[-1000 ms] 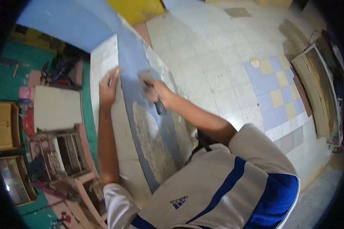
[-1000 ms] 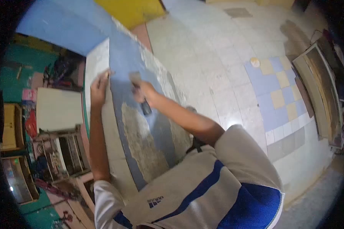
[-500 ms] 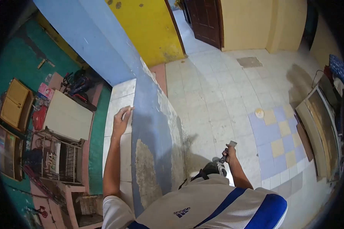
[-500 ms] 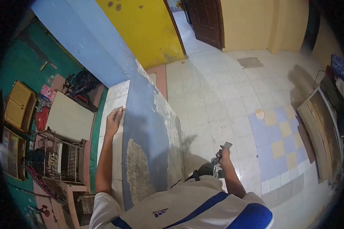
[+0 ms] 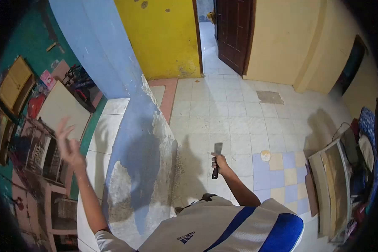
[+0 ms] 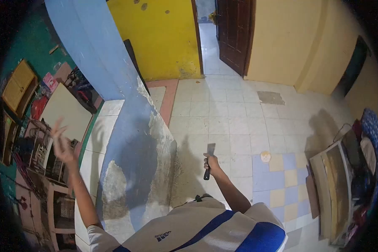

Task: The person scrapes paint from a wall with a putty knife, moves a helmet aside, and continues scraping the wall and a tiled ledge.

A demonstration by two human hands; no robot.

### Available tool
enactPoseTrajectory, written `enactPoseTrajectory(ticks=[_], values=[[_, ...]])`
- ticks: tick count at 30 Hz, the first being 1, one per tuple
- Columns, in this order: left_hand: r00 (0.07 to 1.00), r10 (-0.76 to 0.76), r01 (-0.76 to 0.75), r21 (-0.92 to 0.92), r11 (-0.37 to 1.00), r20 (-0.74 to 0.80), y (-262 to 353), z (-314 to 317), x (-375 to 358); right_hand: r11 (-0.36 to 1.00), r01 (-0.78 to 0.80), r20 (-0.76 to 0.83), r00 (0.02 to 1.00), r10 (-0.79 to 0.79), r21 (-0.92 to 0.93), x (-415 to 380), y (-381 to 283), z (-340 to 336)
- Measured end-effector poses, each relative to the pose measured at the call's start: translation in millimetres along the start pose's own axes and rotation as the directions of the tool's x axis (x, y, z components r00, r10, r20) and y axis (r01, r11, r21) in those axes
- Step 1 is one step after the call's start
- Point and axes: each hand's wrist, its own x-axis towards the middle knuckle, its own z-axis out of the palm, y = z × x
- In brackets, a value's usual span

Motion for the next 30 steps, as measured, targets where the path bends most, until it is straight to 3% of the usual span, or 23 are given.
enactPoseTrajectory(ticks=[1, 3, 5, 6, 8, 10, 12, 15, 19, 30], values=[[0.995, 0.05, -0.046, 0.05, 0.998, -0.087, 22.2, -17.0, 10.4, 1.0, -0.016, -0.049, 0.999, 0.015, -0.009, 9.6, 0.1, -9.3], [0.974, 0.19, -0.186, 0.043, 0.982, -0.121, 80.6, -45.8, 34.1, 1.0, 0.014, -0.075, 0.997, -0.014, -0.007, 17.2, 1.3, -19.7], [0.936, 0.346, -0.326, 0.21, 0.922, -0.063, 123.4, -79.0, 48.0, 0.999, 0.023, -0.068, 0.997, -0.025, -0.037, 23.1, 1.9, -21.8], [0.924, 0.352, -0.339, 0.108, 0.935, -0.149, 139.3, -87.0, 49.7, 0.998, -0.014, -0.087, 0.996, 0.009, -0.057, 24.6, 0.9, -18.1], [0.887, 0.438, -0.451, -0.061, 0.891, -0.148, 188.2, -97.6, 60.2, 0.995, -0.066, -0.041, 0.997, 0.063, -0.077, 24.2, 5.7, -13.3], [0.826, 0.538, -0.558, -0.11, 0.823, -0.169, 242.0, -90.8, 74.8, 0.991, -0.105, 0.038, 0.993, 0.108, -0.087, 27.4, 16.3, -4.1], [0.728, 0.574, -0.633, -0.045, 0.773, -0.374, 286.5, -60.1, 92.1, 0.986, -0.142, 0.115, 0.982, 0.151, -0.086, 24.8, 28.2, 4.5], [0.699, 0.569, -0.678, -0.149, 0.72, -0.434, 311.7, -51.1, 91.0, 0.965, -0.181, 0.204, 0.954, 0.22, -0.192, 20.5, 47.4, 14.8], [0.692, 0.572, -0.697, -0.202, 0.688, -0.44, 332.1, -51.4, 82.0, 0.904, -0.29, 0.195, 0.912, 0.361, -0.315, 6.2, 64.0, 29.9], [0.683, 0.59, -0.719, -0.257, 0.646, -0.43, 363.7, -37.6, 74.9, 0.902, -0.306, 0.301, 0.867, 0.396, -0.305, 10.7, 93.3, 52.2]])
